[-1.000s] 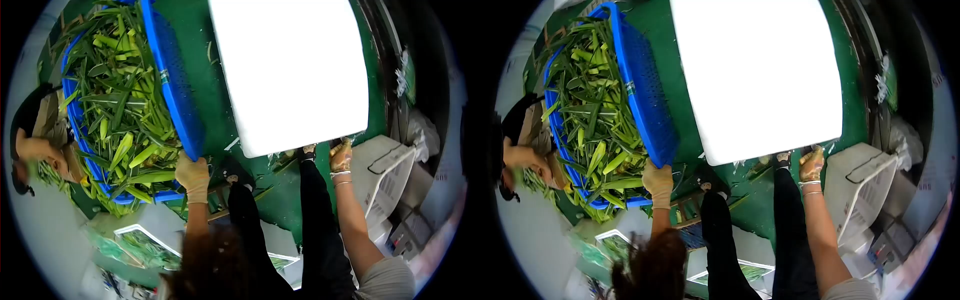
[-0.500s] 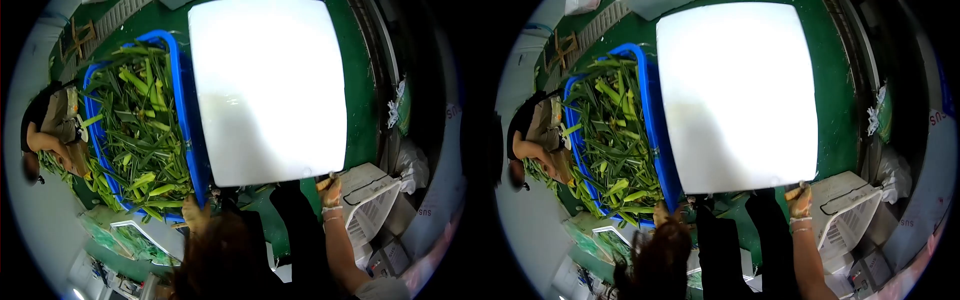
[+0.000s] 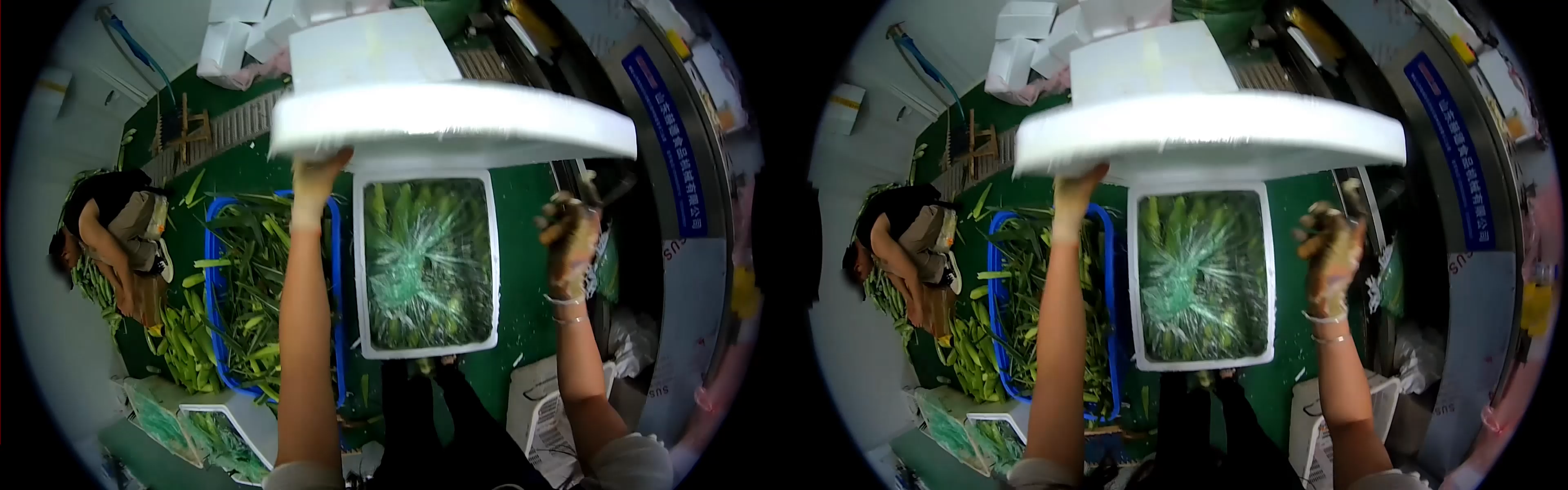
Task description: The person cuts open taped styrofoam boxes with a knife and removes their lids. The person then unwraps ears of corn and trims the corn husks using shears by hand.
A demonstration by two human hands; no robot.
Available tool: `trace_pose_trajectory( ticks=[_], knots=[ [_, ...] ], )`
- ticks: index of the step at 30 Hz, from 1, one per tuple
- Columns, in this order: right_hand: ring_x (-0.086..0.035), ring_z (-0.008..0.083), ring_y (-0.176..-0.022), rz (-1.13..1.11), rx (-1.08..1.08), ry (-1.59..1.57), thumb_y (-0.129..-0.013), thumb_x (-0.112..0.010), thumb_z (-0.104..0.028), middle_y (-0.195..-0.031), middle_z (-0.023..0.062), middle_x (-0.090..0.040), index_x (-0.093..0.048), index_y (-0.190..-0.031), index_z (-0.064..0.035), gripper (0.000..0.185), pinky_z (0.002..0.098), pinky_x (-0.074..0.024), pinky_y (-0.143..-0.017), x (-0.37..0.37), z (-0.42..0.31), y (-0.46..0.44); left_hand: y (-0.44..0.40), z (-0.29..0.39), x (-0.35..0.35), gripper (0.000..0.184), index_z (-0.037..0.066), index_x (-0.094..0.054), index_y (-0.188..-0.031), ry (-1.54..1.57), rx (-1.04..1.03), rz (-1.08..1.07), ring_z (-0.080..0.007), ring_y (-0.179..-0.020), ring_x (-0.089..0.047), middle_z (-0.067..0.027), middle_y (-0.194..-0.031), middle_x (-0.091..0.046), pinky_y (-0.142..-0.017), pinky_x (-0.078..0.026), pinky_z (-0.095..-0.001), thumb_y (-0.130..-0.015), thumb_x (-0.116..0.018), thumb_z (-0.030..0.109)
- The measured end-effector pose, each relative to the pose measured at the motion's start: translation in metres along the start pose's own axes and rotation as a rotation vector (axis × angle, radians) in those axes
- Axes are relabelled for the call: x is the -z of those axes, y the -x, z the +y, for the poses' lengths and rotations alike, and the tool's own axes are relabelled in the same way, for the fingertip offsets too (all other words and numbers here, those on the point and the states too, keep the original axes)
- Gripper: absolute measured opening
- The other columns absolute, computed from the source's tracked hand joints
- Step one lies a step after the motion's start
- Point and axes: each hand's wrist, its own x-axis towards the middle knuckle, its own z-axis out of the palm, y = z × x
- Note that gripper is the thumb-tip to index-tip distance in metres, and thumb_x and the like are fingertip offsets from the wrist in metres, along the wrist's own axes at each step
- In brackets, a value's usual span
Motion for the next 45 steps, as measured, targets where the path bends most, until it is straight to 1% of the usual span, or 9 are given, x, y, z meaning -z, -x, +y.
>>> trace_pose_trajectory(
  ticks=[8,19,25,27,31,35,39,42,45],
  knots=[
    [-0.06,0.0306,-0.073,-1.186,0.087,1.24,-0.076,-0.056,-0.01,-0.09,0.0214,-0.058,-0.055,-0.097,0.0003,0.023,0.0393,-0.0487,-0.062,-0.104,0.253,0.005,-0.138,-0.054,-0.036,0.075,-0.004,-0.046,-0.122,-0.095,0.127,-0.028,-0.0301,-0.095,-0.062,-0.0192,-0.108,-0.061,-0.086,-0.048,-0.0339,-0.063,-0.079,0.029],
    [-0.064,0.0228,-0.078,-0.933,0.365,1.671,-0.085,-0.04,-0.021,-0.089,0.0106,-0.065,-0.062,-0.092,-0.0077,0.027,0.0341,-0.0521,-0.07,-0.198,0.404,-0.078,-0.085,-0.137,-0.049,0.069,-0.005,-0.054,-0.113,-0.319,0.18,0.049,-0.0251,-0.092,-0.06,-0.0156,-0.103,-0.063,-0.084,-0.045,-0.0313,-0.067,-0.075,0.043],
    [-0.064,0.027,-0.082,-0.46,0.118,1.555,-0.083,-0.045,-0.029,-0.086,0.0111,-0.066,-0.066,-0.087,-0.0099,0.029,0.0371,-0.0512,-0.07,0.028,0.424,-0.201,-0.095,-0.132,-0.074,0.029,0.018,-0.063,-0.106,-0.884,-0.308,-0.026,-0.0315,-0.106,-0.055,-0.0172,-0.109,-0.061,-0.093,-0.041,-0.0371,-0.086,-0.05,0.034],
    [-0.064,0.0233,-0.08,-0.338,-0.169,1.854,-0.083,-0.047,-0.032,-0.087,0.0071,-0.067,-0.068,-0.085,-0.016,0.026,0.0379,-0.0502,-0.065,0.149,0.354,-0.255,-0.098,-0.072,-0.094,0.038,0.001,-0.057,-0.114,-0.246,-0.168,-0.003,-0.0267,-0.098,-0.06,-0.0132,-0.109,-0.063,-0.088,-0.045,-0.0345,-0.082,-0.059,0.022],
    [-0.061,0.0159,-0.065,-0.016,-0.12,2.055,-0.083,-0.053,-0.02,-0.073,0.0086,-0.061,-0.065,-0.08,-0.0164,0.014,0.032,-0.0464,-0.049,0.406,0.195,-0.26,-0.108,0.002,-0.118,0.038,0.001,-0.054,-0.121,-0.875,-0.655,-0.105,-0.0261,-0.11,-0.056,-0.0142,-0.117,-0.06,-0.097,-0.042,-0.0328,-0.085,-0.049,0.012],
    [-0.056,0.0209,-0.059,-0.642,0.069,2.351,-0.08,-0.053,-0.023,-0.068,0.0086,-0.056,-0.055,-0.094,-0.0093,0.02,0.0358,-0.0472,-0.05,0.542,0.106,-0.078,-0.043,0.046,-0.177,0.037,-0.004,-0.058,-0.116,-0.448,-0.166,-0.206,-0.0211,-0.108,-0.056,-0.0144,-0.116,-0.061,-0.097,-0.04,-0.033,-0.094,-0.04,0.021],
    [-0.061,0.0223,-0.064,-0.296,0.17,1.607,-0.085,-0.063,-0.029,-0.086,0.0106,-0.063,-0.061,-0.092,-0.0083,0.022,0.0363,-0.0501,-0.055,0.477,-0.005,0.18,0.129,0.082,-0.232,0.036,-0.009,-0.056,-0.11,0.24,0.385,-0.301,-0.0224,-0.102,-0.053,-0.0143,-0.111,-0.058,-0.093,-0.041,-0.0356,-0.089,-0.05,0.019],
    [-0.06,0.0132,-0.069,0.452,-0.657,0.095,-0.088,-0.059,-0.037,-0.089,0.0071,-0.06,-0.056,-0.098,-0.0065,0.032,0.0282,-0.0511,-0.058,0.398,-0.088,0.331,0.276,0.133,-0.262,0.034,0.002,-0.056,-0.11,-0.104,1.029,-0.245,-0.0259,-0.099,-0.051,-0.0122,-0.11,-0.055,-0.084,-0.043,-0.0418,-0.087,-0.05,0.026],
    [-0.06,0.0125,-0.066,0.682,-0.495,-0.133,-0.092,-0.051,-0.037,-0.085,0.0046,-0.061,-0.058,-0.103,-0.0091,0.031,0.0253,-0.0501,-0.057,0.357,-0.132,0.476,0.423,0.128,-0.202,0.049,0.0,-0.048,-0.122,-0.153,0.437,-1.119,-0.0352,-0.101,-0.055,-0.0146,-0.114,-0.057,-0.077,-0.051,-0.0515,-0.091,-0.041,0.038]
  ],
)
